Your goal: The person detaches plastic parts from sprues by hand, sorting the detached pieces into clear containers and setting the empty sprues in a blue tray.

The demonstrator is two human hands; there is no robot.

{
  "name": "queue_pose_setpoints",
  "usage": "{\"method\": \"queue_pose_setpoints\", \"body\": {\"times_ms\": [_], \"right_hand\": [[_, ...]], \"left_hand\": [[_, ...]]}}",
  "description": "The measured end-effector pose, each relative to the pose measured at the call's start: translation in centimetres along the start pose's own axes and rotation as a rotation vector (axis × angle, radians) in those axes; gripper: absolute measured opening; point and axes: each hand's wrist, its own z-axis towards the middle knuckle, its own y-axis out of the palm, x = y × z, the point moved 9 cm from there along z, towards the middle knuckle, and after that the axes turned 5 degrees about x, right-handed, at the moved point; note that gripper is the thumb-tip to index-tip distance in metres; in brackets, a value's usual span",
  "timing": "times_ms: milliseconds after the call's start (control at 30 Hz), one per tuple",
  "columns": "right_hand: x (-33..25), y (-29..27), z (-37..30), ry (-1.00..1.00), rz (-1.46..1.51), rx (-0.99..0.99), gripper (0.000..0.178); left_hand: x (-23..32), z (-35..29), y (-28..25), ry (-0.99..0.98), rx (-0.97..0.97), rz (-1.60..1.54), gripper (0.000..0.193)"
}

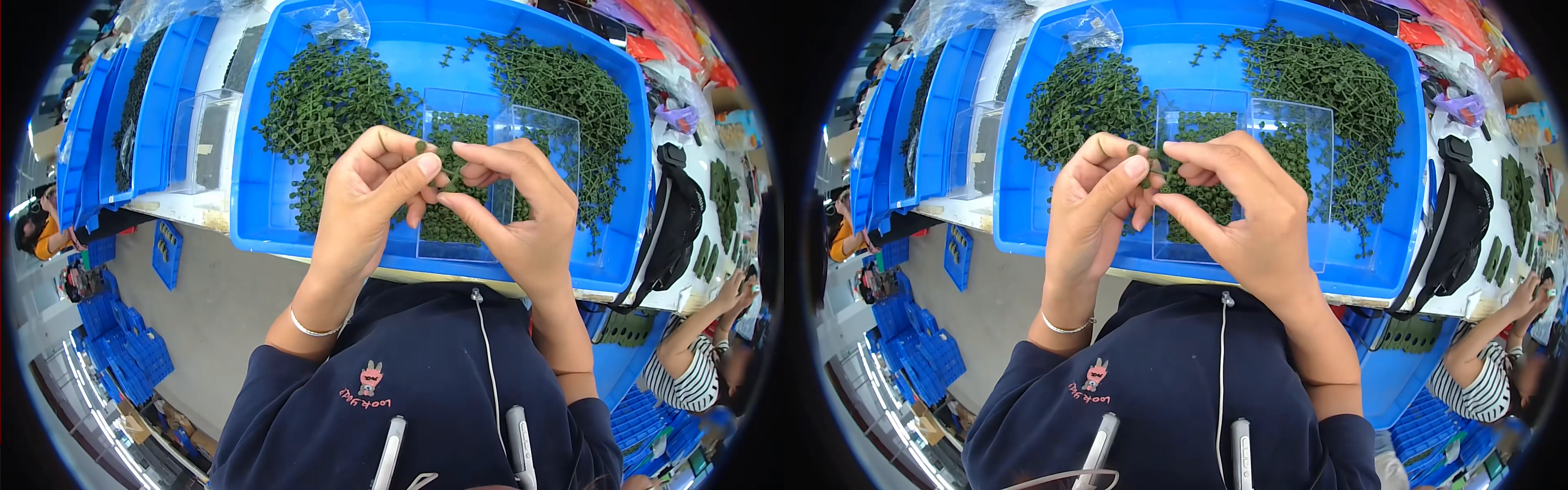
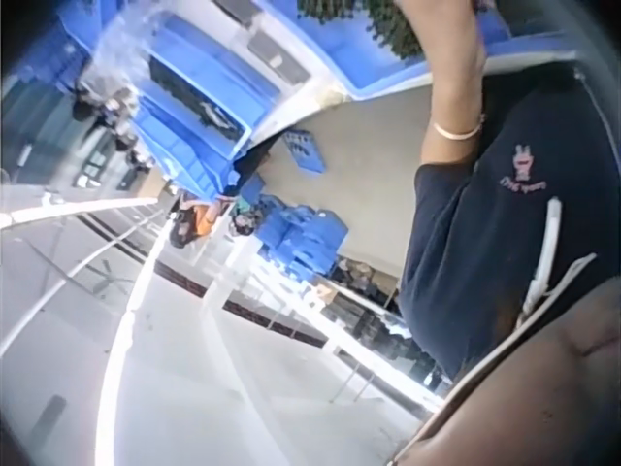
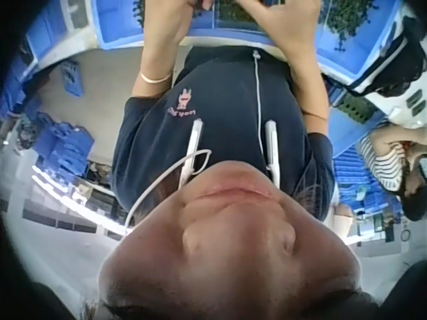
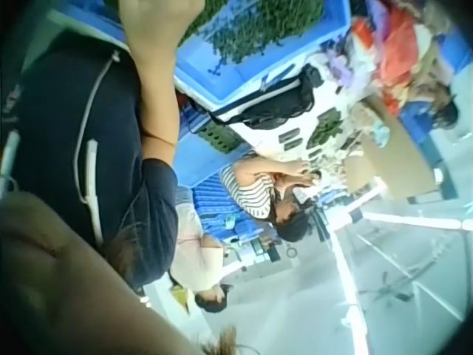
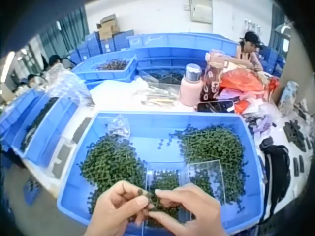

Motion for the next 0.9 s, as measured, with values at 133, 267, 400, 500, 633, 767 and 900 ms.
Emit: {"method": "queue_pose_setpoints", "body": {"times_ms": [133, 267, 400, 500, 633, 767, 900], "right_hand": [[1.0, -0.7, -0.2, 0.075, 0.02, 0.053, 0.039], [0.5, -0.4, -0.8, 0.057, 0.001, 0.051, 0.033], [-0.1, -1.7, -0.3, 0.041, -0.094, 0.083, 0.031], [-0.5, -1.9, 0.7, -0.024, -0.041, -0.027, 0.036], [0.0, -0.5, -0.2, 0.022, 0.111, -0.269, 0.043], [0.8, -0.4, -0.9, 0.103, 0.144, -0.286, 0.046], [1.1, -0.6, -1.0, 0.092, 0.187, -0.3, 0.046]], "left_hand": [[-0.4, -0.5, 1.0, 0.043, -0.044, 0.046, 0.02], [-1.5, -0.5, 0.9, 0.007, -0.013, -0.036, 0.019], [-0.7, -0.6, 1.3, -0.018, -0.06, 0.041, 0.013], [-0.6, -1.3, 2.0, -0.117, -0.199, 0.235, 0.014], [-0.4, -1.6, 2.0, -0.109, -0.244, 0.341, 0.017], [-1.1, -1.6, 1.1, -0.151, -0.242, 0.356, 0.015], [-1.3, -1.6, 1.0, -0.161, -0.204, 0.362, 0.02]]}}
